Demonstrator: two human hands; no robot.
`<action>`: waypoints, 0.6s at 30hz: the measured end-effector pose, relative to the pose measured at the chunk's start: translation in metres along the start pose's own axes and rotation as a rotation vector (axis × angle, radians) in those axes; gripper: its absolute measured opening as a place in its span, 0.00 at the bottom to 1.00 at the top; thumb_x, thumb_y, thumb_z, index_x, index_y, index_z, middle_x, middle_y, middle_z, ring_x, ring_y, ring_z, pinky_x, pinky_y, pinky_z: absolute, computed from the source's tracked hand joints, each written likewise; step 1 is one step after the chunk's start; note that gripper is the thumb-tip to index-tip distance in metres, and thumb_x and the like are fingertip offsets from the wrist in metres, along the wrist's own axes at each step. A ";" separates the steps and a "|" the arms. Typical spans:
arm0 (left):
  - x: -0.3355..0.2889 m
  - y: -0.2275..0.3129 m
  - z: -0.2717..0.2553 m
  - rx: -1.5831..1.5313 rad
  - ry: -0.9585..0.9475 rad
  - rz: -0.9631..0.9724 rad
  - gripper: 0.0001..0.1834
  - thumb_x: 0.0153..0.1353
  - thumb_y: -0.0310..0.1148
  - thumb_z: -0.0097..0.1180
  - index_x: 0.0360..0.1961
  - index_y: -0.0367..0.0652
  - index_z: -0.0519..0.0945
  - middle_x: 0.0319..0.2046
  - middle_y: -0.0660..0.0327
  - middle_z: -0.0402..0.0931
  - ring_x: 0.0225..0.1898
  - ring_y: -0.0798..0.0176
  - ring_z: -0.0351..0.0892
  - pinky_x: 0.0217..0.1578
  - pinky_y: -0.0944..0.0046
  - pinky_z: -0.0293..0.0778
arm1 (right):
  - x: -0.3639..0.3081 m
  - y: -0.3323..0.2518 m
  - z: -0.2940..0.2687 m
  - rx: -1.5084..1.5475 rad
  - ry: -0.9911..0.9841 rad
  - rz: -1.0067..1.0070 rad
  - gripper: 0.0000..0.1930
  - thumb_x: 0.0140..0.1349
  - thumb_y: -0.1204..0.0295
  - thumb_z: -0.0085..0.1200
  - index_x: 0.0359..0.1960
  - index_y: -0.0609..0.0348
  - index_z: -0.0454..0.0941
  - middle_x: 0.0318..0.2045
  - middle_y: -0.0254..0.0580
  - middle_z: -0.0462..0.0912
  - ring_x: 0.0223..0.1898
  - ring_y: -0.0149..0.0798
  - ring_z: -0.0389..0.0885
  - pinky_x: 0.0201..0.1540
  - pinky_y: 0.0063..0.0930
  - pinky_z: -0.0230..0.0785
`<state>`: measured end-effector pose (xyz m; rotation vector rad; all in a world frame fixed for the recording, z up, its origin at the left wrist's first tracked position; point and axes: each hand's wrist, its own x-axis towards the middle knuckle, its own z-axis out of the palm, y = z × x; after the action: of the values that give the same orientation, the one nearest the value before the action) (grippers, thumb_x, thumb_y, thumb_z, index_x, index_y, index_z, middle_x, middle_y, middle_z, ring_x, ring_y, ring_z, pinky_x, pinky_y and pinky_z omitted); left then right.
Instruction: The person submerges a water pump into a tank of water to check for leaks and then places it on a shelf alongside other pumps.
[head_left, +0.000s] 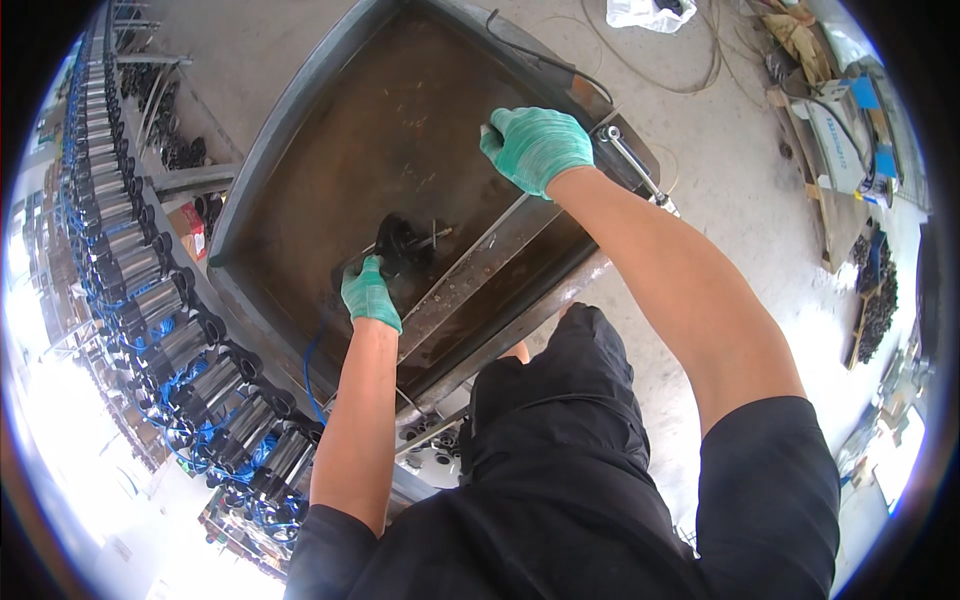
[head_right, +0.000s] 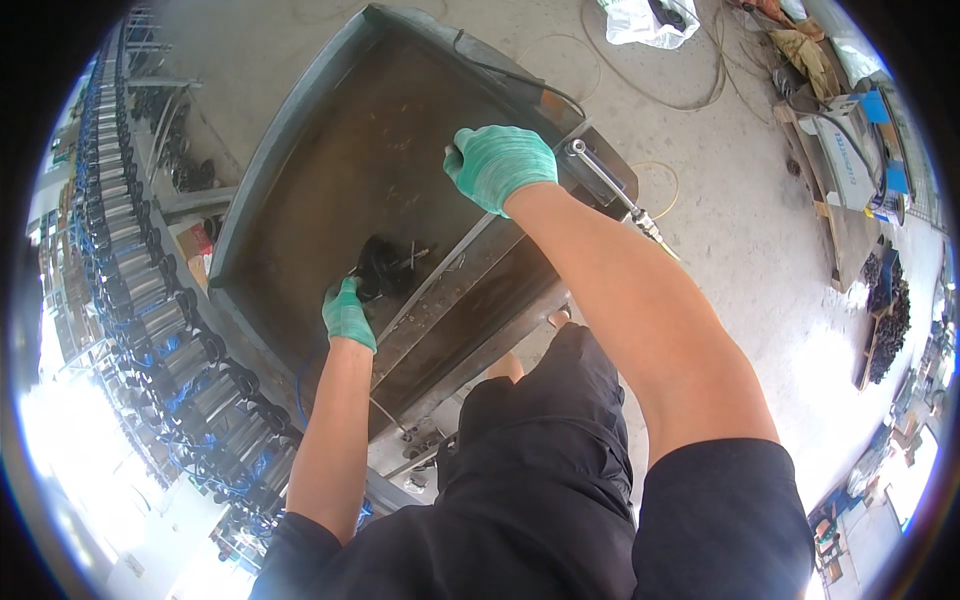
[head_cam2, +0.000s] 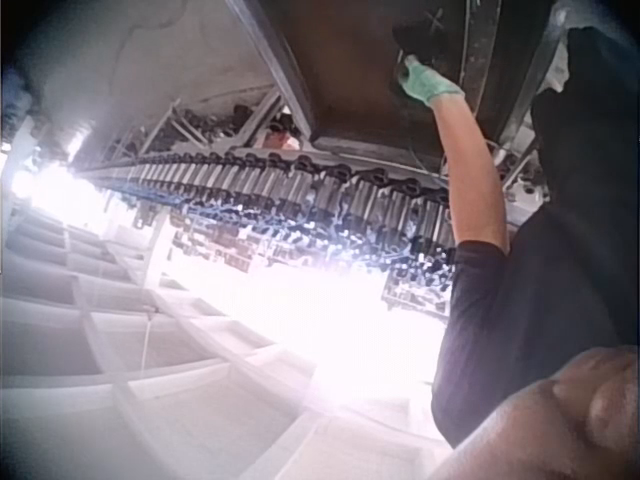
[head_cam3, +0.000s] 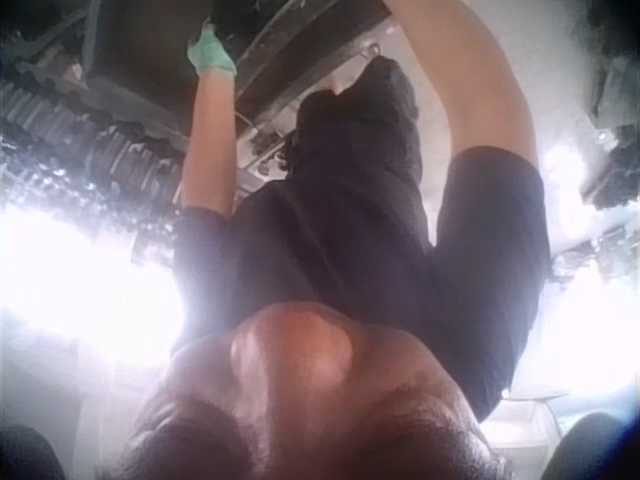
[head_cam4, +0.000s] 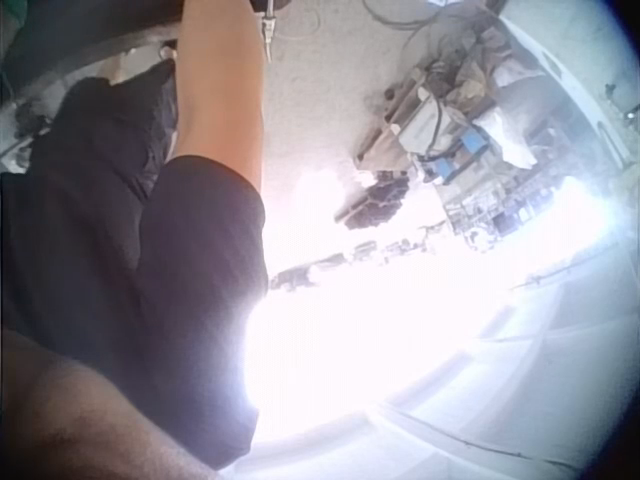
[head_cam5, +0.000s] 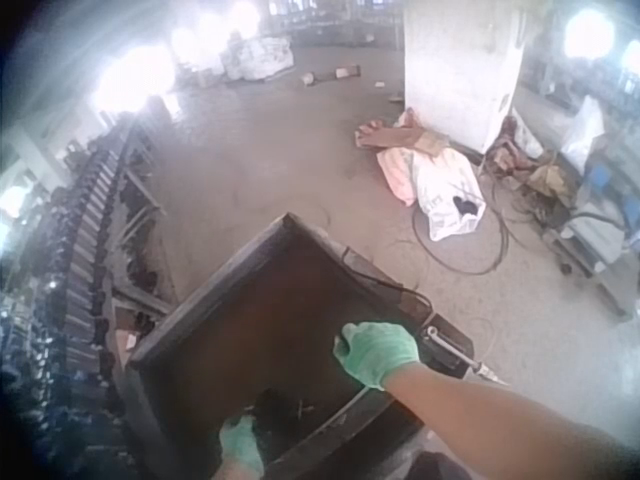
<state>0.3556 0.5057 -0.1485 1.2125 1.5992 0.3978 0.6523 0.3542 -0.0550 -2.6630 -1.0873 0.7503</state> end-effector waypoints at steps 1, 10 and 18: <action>0.001 -0.001 -0.002 0.014 -0.001 -0.002 0.10 0.62 0.34 0.61 0.43 0.46 0.80 0.29 0.66 0.78 0.14 0.70 0.64 0.15 0.67 0.61 | 0.000 -0.001 0.000 -0.001 0.001 -0.003 0.21 0.73 0.55 0.39 0.45 0.54 0.83 0.39 0.45 0.87 0.44 0.51 0.86 0.47 0.47 0.77; 0.005 -0.006 -0.001 -0.025 0.003 0.030 0.09 0.61 0.33 0.62 0.42 0.44 0.80 0.28 0.66 0.77 0.15 0.70 0.65 0.15 0.67 0.61 | 0.001 -0.001 0.003 0.004 0.012 -0.001 0.21 0.73 0.54 0.39 0.44 0.55 0.83 0.37 0.47 0.87 0.43 0.51 0.86 0.47 0.47 0.77; -0.002 0.008 -0.020 0.124 0.012 0.208 0.09 0.62 0.31 0.65 0.34 0.44 0.75 0.22 0.68 0.71 0.16 0.72 0.63 0.15 0.67 0.59 | -0.002 -0.003 -0.001 0.021 0.039 -0.004 0.21 0.73 0.54 0.38 0.43 0.54 0.82 0.40 0.48 0.86 0.45 0.54 0.85 0.49 0.47 0.76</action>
<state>0.3426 0.5131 -0.1334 1.4800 1.5314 0.4438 0.6500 0.3550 -0.0530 -2.6454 -1.0693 0.7025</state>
